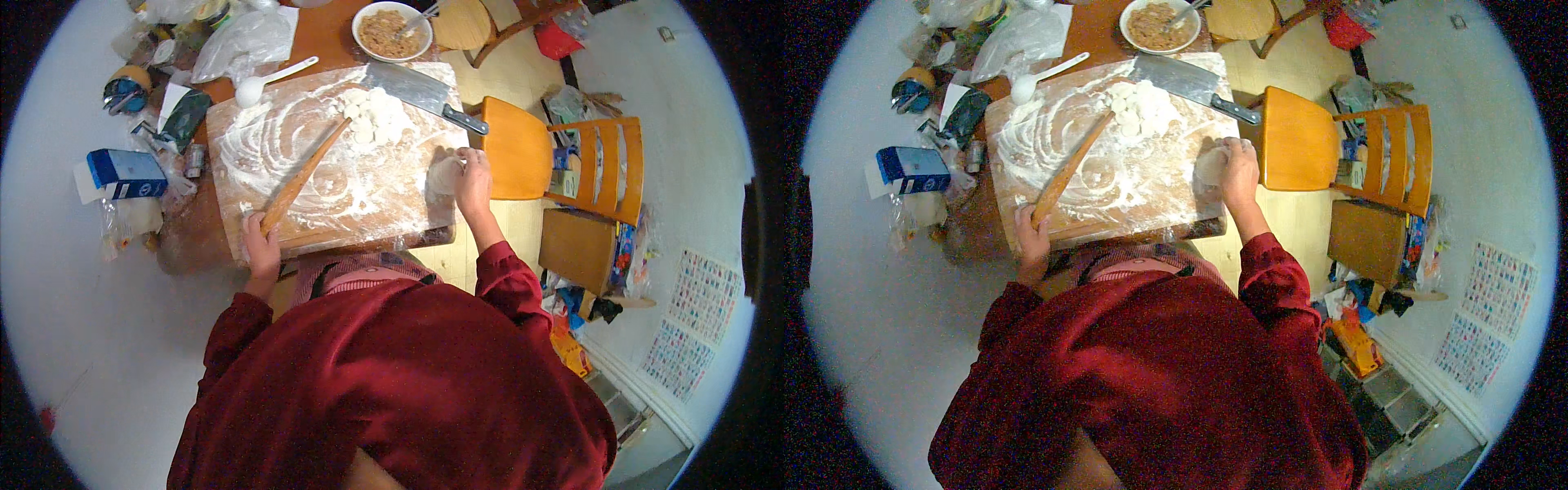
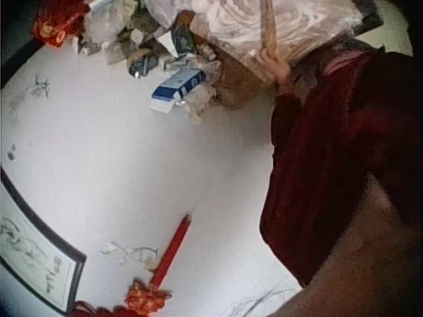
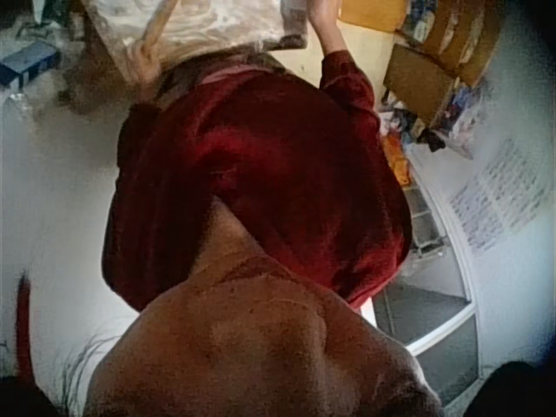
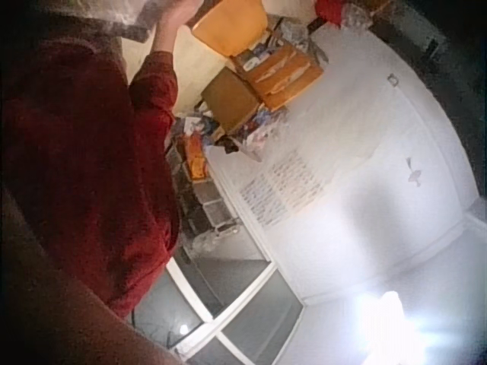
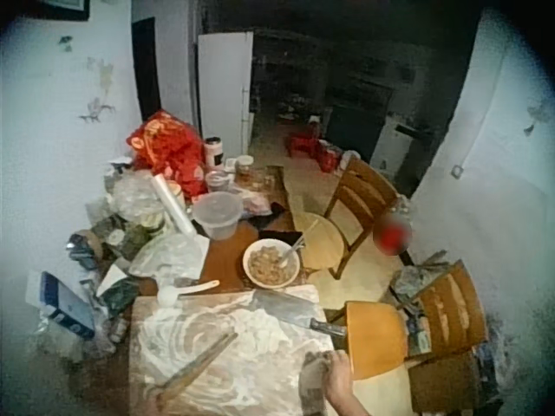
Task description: The person rolls out small dough circles on a floured board, places filling in the center using chopsticks, and folds the dough into dumplings. The finished dumplings are placed on a nearby wooden board.
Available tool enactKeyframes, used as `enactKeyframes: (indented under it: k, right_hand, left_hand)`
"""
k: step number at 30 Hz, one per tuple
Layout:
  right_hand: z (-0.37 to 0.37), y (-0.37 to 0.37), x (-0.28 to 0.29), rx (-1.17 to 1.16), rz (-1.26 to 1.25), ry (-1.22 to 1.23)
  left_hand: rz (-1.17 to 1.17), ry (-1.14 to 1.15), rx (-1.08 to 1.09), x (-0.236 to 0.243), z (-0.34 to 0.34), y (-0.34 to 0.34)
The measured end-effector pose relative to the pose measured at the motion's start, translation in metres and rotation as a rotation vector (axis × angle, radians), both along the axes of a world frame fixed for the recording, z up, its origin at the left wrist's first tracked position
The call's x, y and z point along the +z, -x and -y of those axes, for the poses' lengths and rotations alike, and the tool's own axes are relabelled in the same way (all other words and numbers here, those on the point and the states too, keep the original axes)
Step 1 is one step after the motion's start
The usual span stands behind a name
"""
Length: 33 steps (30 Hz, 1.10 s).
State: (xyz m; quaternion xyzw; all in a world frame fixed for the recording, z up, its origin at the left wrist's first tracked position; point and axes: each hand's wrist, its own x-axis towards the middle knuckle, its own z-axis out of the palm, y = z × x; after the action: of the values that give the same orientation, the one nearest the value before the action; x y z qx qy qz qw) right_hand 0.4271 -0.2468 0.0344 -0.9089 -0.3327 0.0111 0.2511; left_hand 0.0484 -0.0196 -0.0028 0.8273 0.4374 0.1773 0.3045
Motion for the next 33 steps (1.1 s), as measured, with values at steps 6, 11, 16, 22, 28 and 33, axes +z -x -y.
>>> enactKeyframes:
  k: [6, 11, 16, 22, 28, 33]
  right_hand:
    - [-0.100, 0.026, -0.023, 0.351, -0.107, -0.055]
    - [-0.148, 0.049, -0.039, 0.420, 0.006, 0.045]
    - [-0.147, 0.067, -0.045, 0.580, -0.067, 0.013]
    - [-0.122, 0.080, -0.031, 0.609, -0.259, 0.030]
    - [-0.161, 0.079, -0.019, 0.567, -0.029, -0.199]
    - [-0.196, 0.068, -0.038, 0.756, 0.119, 0.053]
  left_hand:
    - [0.007, 0.116, 0.116, -0.004, 0.000, -0.005]
    - [0.042, 0.122, 0.139, -0.005, -0.005, -0.005]
    - [0.053, 0.194, 0.188, -0.004, -0.009, -0.004]
    - [-0.031, 0.057, 0.122, -0.002, -0.009, -0.014]
    - [0.045, 0.180, 0.159, -0.008, -0.007, -0.028]
    - [0.059, 0.130, 0.114, 0.000, -0.008, -0.026]
